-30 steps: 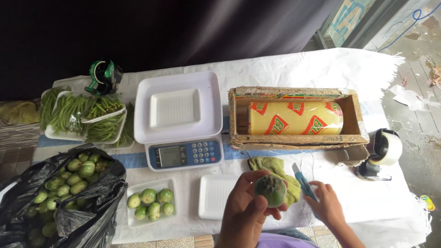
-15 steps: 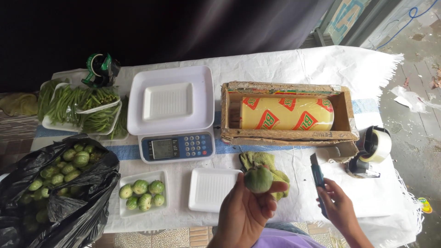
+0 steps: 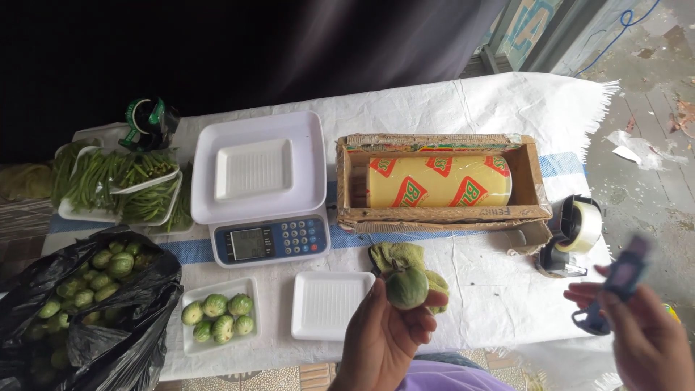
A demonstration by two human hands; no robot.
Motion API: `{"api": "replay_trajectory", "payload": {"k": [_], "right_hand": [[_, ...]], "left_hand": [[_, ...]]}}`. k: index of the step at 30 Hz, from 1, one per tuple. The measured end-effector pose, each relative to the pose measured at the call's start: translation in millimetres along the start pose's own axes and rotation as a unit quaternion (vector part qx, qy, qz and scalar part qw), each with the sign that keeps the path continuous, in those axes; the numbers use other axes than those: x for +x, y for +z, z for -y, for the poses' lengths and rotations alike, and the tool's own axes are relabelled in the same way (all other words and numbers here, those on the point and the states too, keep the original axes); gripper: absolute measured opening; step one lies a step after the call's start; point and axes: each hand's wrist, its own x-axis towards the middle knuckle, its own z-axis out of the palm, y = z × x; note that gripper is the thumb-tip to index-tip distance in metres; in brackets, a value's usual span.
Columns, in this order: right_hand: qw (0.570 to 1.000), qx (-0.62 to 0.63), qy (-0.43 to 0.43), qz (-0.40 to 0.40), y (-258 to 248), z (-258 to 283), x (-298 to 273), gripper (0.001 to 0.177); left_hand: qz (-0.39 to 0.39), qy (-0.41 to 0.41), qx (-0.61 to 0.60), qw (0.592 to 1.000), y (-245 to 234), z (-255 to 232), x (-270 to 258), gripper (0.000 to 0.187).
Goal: The person is preparing small green vegetables by weighing them on a digital scale and trimming them with a knife before placing them into trays.
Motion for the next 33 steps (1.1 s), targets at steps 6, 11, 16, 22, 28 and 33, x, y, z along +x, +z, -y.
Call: {"api": "replay_trajectory", "payload": {"k": [6,11,16,22,28,33], "right_hand": [[0.942,0.258,0.200,0.082,8,-8,8,0.040],[0.892,0.324,0.136,0.283,45,0,-12,0.065],[0.866,0.341,0.168,0.326,67,8,-19,0.050],[0.875,0.322,0.046,0.358,82,46,-33,0.043],[0.951,0.051,-0.029,0.304,85,86,-37,0.037],[0.953,0.168,0.105,0.230,86,87,-57,0.074]], "left_hand": [[0.025,0.064,0.126,0.990,3,0,-1,0.063],[0.024,0.076,0.156,0.985,6,-3,-3,0.064],[0.015,0.091,0.173,0.981,1,-3,-3,0.071],[0.015,0.139,0.260,0.955,9,-11,-9,0.064],[0.042,0.147,0.314,0.937,17,-15,-11,0.065],[0.020,0.163,0.295,0.941,16,-13,-7,0.063]]}}
